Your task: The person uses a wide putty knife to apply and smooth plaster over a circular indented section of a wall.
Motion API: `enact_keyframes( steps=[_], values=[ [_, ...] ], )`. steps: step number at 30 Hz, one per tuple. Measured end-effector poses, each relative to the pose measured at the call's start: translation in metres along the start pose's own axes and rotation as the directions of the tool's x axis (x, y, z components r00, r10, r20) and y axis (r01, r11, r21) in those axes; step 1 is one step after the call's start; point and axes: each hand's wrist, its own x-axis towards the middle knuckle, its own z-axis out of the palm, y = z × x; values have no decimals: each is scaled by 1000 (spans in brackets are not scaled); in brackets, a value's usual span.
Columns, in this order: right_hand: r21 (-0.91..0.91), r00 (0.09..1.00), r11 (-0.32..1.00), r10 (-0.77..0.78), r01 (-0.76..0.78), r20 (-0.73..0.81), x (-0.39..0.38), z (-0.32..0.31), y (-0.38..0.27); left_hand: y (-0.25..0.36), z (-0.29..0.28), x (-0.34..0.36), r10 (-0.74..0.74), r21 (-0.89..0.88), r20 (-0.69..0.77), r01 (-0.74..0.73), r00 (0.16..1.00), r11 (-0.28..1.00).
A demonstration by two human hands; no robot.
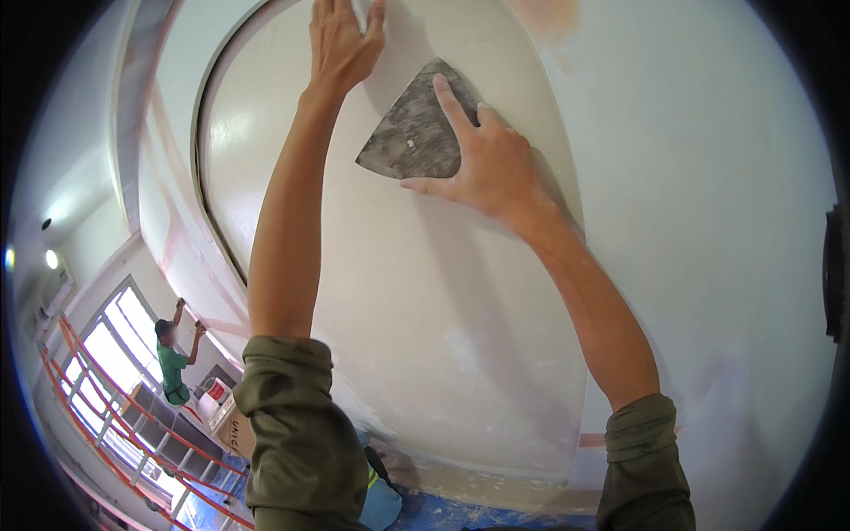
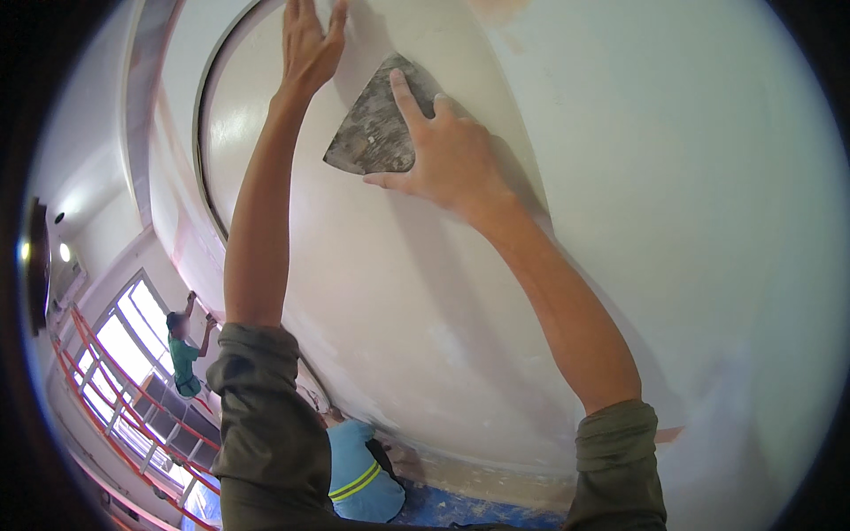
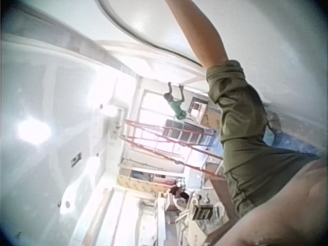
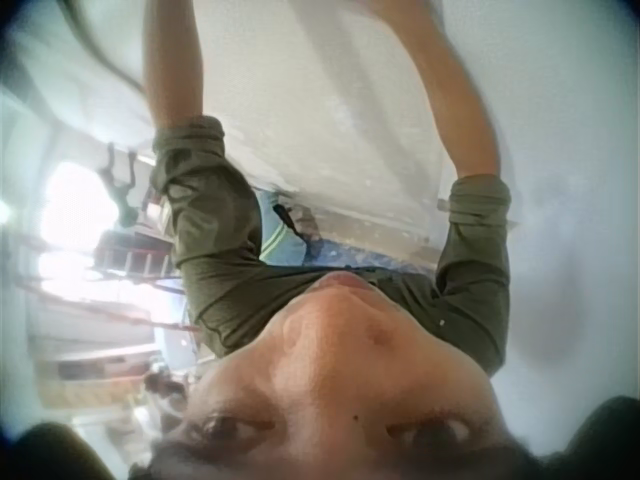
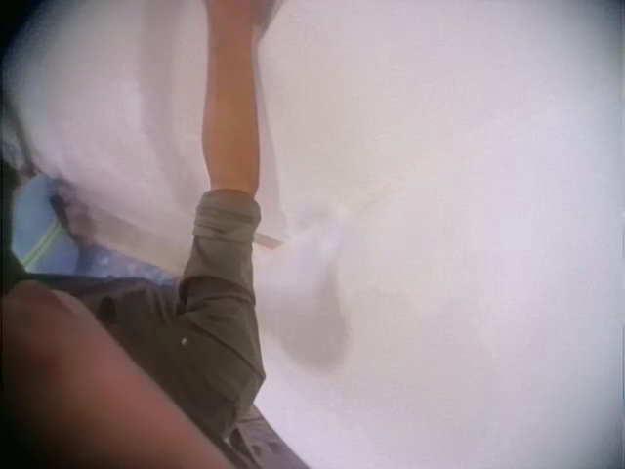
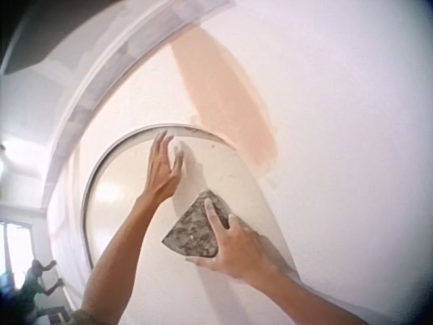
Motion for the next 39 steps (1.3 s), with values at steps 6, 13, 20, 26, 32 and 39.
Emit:
enact_keyframes(
  steps=[6,13,20,26,32,39],
  values=[
    [-9,991,1000,28,-27,131,-7,5,-1,-13,8,-12,19,138,374,-76,927,988],
    [33,872,994,78,-107,483,-55,4,-7,0,3,-102,406,152,162,-429,900,890],
    [10,631,966,161,-259,759,-112,1,12,18,17,-135,220,84,140,-233,965,969],
    [-87,714,941,306,-326,629,-154,24,61,27,28,-150,-25,-278,246,95,969,956],
    [-174,730,863,496,-474,470,-156,21,54,93,-52,-344,-444,-480,145,455,884,750],
    [-297,916,923,320,-245,240,-95,49,40,179,-122,-732,-361,-178,890,941,279,287]
  ],
)
